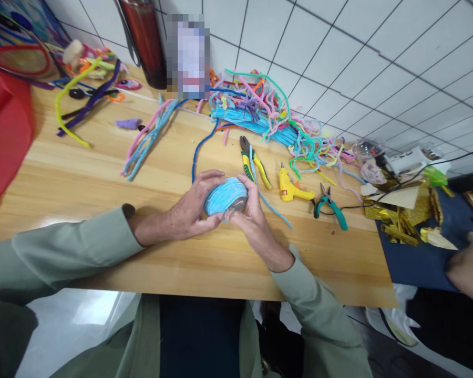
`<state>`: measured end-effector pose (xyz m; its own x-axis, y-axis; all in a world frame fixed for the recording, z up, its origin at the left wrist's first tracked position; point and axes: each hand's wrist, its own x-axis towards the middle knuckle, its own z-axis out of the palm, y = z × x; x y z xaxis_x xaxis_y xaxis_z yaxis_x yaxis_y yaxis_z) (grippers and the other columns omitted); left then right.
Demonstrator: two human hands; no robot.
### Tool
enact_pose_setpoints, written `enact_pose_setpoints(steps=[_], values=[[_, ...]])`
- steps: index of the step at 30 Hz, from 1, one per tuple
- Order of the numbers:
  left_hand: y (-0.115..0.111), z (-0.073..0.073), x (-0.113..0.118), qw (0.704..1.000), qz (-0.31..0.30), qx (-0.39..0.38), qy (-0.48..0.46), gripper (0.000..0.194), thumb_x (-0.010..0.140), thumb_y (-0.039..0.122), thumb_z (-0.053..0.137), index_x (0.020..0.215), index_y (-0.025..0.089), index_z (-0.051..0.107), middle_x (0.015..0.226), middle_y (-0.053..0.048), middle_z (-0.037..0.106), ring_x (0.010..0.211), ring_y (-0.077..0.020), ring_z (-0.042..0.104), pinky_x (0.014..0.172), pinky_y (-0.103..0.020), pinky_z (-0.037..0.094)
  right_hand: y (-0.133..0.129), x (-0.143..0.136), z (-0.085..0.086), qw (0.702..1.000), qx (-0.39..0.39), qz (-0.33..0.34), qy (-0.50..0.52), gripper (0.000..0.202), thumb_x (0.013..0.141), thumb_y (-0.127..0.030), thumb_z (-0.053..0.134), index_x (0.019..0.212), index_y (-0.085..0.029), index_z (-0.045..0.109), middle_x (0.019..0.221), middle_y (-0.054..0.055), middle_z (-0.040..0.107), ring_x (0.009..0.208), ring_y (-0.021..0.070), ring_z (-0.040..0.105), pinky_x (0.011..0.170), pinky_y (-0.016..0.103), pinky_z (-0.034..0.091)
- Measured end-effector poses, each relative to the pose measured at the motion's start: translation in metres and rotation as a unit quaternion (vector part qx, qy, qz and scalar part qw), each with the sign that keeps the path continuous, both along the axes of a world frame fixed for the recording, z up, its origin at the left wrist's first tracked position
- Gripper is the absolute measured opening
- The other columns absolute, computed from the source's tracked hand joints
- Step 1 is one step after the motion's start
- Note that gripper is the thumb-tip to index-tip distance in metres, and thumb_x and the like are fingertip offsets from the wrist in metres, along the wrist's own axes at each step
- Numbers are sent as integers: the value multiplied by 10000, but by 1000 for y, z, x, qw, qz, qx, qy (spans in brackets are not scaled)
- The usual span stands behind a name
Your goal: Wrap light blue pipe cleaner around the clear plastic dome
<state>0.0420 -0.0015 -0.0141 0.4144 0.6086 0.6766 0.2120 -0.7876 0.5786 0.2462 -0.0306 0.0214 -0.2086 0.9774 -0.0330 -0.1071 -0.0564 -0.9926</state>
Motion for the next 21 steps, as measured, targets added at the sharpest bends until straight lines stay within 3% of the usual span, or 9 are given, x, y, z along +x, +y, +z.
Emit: enact_pose_setpoints(steps=[13, 21], values=[[0, 2, -1, 1000, 3, 14, 25, 729, 997, 410, 653, 1617, 270, 296, 1518, -207, 503, 1470, -391, 510, 1171, -672, 526, -1, -4, 5, 999, -28, -4, 14, 737, 752, -235, 858, 1407, -383, 556, 1244, -8, 657, 1079, 219, 647, 899, 361, 601], [1, -1, 0, 1000, 1, 18, 16, 708, 1002, 402, 639, 1611, 241, 315, 1517, -211, 490, 1466, -401, 494, 1180, -677, 508, -3, -5, 6, 999, -32, 4, 10, 744, 783, -255, 803, 1451, -374, 498, 1299, -11, 627, 1160, 219, 620, 986, 357, 571]])
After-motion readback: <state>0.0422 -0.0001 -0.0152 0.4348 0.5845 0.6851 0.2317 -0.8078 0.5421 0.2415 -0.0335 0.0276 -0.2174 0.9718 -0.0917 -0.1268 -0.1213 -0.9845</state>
